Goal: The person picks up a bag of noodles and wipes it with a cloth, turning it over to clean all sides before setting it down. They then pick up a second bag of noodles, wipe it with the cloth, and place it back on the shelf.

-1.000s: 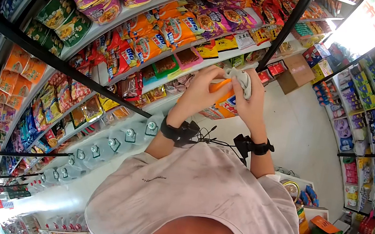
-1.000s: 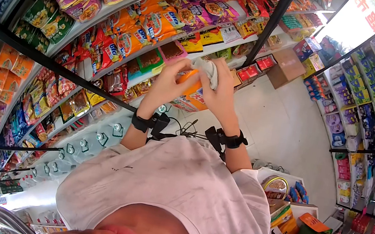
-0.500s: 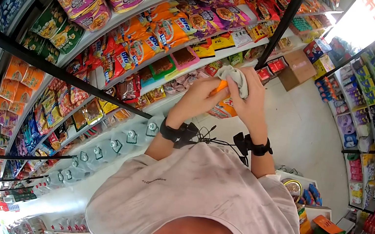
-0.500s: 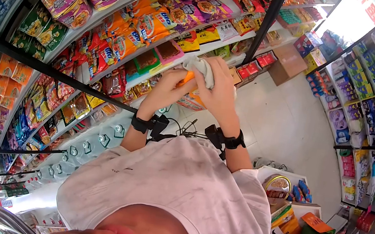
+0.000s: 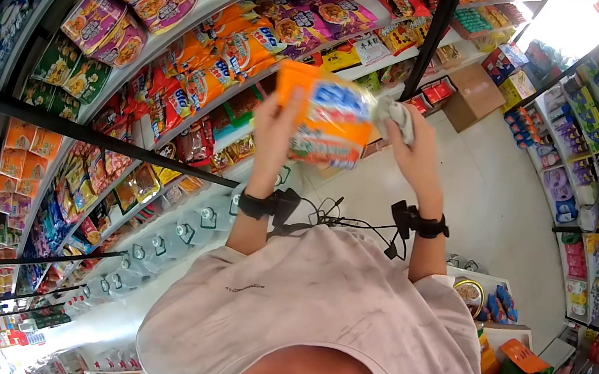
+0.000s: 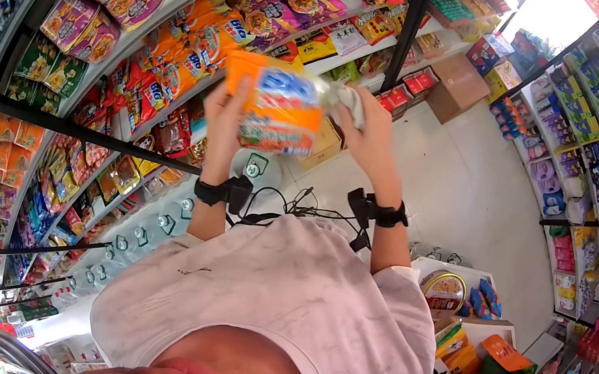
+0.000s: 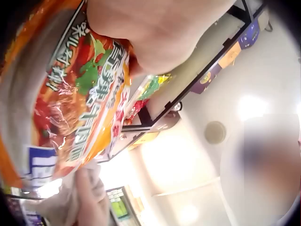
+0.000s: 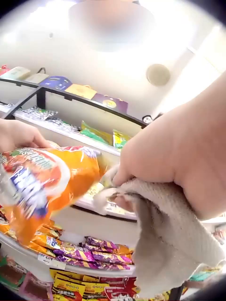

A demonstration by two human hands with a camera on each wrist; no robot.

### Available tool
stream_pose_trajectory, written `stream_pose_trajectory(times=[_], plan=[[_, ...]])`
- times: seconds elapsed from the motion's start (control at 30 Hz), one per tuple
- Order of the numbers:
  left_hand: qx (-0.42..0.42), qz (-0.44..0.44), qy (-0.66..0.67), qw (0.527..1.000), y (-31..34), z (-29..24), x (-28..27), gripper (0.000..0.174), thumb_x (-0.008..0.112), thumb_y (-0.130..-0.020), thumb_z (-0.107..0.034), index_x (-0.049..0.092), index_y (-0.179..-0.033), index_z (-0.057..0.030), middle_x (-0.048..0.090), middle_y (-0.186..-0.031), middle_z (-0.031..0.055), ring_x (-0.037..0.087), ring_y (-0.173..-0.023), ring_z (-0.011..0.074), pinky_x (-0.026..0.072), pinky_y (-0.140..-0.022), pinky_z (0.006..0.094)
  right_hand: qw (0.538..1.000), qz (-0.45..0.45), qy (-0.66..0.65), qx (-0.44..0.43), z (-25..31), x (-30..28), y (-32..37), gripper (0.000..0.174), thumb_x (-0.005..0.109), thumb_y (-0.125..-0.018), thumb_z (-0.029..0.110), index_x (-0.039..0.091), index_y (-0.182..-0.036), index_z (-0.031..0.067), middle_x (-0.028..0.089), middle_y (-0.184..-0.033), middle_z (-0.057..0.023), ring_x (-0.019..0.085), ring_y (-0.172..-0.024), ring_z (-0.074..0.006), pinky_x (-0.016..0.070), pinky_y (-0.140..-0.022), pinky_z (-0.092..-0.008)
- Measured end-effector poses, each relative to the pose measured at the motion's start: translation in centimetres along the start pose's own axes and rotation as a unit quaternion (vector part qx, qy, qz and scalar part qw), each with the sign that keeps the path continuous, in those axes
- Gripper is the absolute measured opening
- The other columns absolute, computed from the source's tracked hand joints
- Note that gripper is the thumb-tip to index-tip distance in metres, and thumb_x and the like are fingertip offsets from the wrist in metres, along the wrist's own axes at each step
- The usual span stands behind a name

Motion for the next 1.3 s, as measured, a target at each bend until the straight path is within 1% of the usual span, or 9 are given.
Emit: stream_pose_trajectory(times=[0.2,0.3,0.33,0.43,0.57,0.97,1.1,1.17,1.3], plan=[[-0.040,-0.093,0.182,0.978,-1.8,-0.9,-1.5,0.026,0.060,-0.100,-0.023,0.064,-0.114,-0.0023,0.070,-0.102,0.0027,0.068,-0.084,0.0093,0.0544,-0.072,0.0247,0.953,-0.139,-0.250,0.096,-2.9,-2.8,-0.4,0.038,0.053,-0.103,0.033,0.058,-0.127,0.0043,0.063,-0.113,-0.0035,0.058,-0.098,-0.0115,0.0491,-0.082,-0.0294],[-0.055,-0.068,0.170,0.981,-1.1,0.0,0.3,0.028,0.059,-0.101,-0.026,0.064,-0.115,-0.0018,0.070,-0.104,0.0031,0.066,-0.086,0.0081,0.0526,-0.074,0.0240,0.933,-0.111,-0.332,0.086,0.3,-1.5,-2.0,0.050,0.043,-0.105,0.042,0.054,-0.134,0.0030,0.060,-0.127,-0.0066,0.053,-0.117,-0.0140,0.0437,-0.097,-0.0263],[-0.063,-0.057,0.169,0.982,-0.8,0.6,0.9,0.029,0.059,-0.101,-0.026,0.064,-0.115,-0.0016,0.069,-0.104,0.0031,0.065,-0.086,0.0078,0.0523,-0.075,0.0243,0.890,-0.068,-0.413,0.182,1.6,-0.6,-1.5,0.057,0.042,-0.104,0.047,0.052,-0.137,0.0017,0.058,-0.130,-0.0076,0.051,-0.120,-0.0141,0.0409,-0.099,-0.0260],[-0.064,0.017,0.120,0.991,-0.3,1.1,2.2,0.032,0.057,-0.102,-0.028,0.063,-0.117,-0.0001,0.068,-0.104,0.0026,0.060,-0.088,0.0061,0.0483,-0.078,0.0232,0.920,-0.051,-0.344,0.179,1.1,3.4,-1.4,0.054,0.047,-0.103,0.045,0.054,-0.135,0.0014,0.060,-0.127,-0.0067,0.053,-0.117,-0.0131,0.0448,-0.094,-0.0269],[-0.046,0.117,0.010,0.992,0.2,0.1,1.2,0.034,0.055,-0.103,-0.030,0.062,-0.119,-0.0003,0.067,-0.105,0.0023,0.058,-0.089,0.0066,0.0451,-0.080,0.0219,0.874,-0.098,-0.444,0.169,1.7,4.1,-1.1,0.037,0.064,-0.097,0.023,0.058,-0.126,0.0006,0.066,-0.114,-0.0061,0.062,-0.101,-0.0103,0.0497,-0.084,-0.0250],[-0.037,0.129,0.004,0.991,0.6,-2.3,-8.2,0.035,0.070,-0.093,-0.026,0.065,-0.111,0.0034,0.067,-0.099,0.0047,0.059,-0.086,0.0065,0.0494,-0.075,0.0233,0.862,-0.105,-0.468,0.165,8.7,10.5,-0.2,0.024,0.070,-0.092,0.014,0.063,-0.110,-0.0002,0.068,-0.100,-0.0028,0.062,-0.088,-0.0071,0.0488,-0.075,-0.0219],[0.038,0.125,0.031,0.991,0.4,-2.2,-10.5,0.032,0.069,-0.095,-0.026,0.067,-0.106,0.0036,0.066,-0.095,0.0026,0.057,-0.084,0.0060,0.0475,-0.074,0.0220,0.936,-0.188,-0.287,0.080,11.5,12.3,0.7,0.020,0.069,-0.092,0.013,0.064,-0.106,0.0003,0.067,-0.094,-0.0018,0.060,-0.082,-0.0059,0.0471,-0.072,-0.0214],[-0.021,0.122,0.066,0.990,0.7,-1.2,-11.9,0.033,0.068,-0.095,-0.026,0.067,-0.108,0.0042,0.065,-0.095,0.0023,0.057,-0.085,0.0061,0.0468,-0.075,0.0216,0.970,-0.217,-0.109,0.000,12.7,12.8,1.6,0.018,0.068,-0.093,0.012,0.064,-0.105,0.0004,0.066,-0.092,-0.0017,0.058,-0.080,-0.0057,0.0466,-0.070,-0.0216],[-0.076,0.155,0.057,0.983,1.0,-0.4,-13.3,0.036,0.066,-0.096,-0.026,0.065,-0.113,0.0055,0.065,-0.097,0.0024,0.057,-0.086,0.0065,0.0460,-0.078,0.0215,0.961,-0.264,-0.078,0.030,12.9,14.0,3.4,0.015,0.066,-0.094,0.010,0.063,-0.104,0.0003,0.064,-0.089,-0.0013,0.056,-0.079,-0.0059,0.0462,-0.069,-0.0219]])
Point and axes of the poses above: each hand's wrist, its own y-axis away from the middle knuckle, its own x-axis out of the palm, z = x × y, the point moved 4 cm from there along -y, towards the middle knuckle
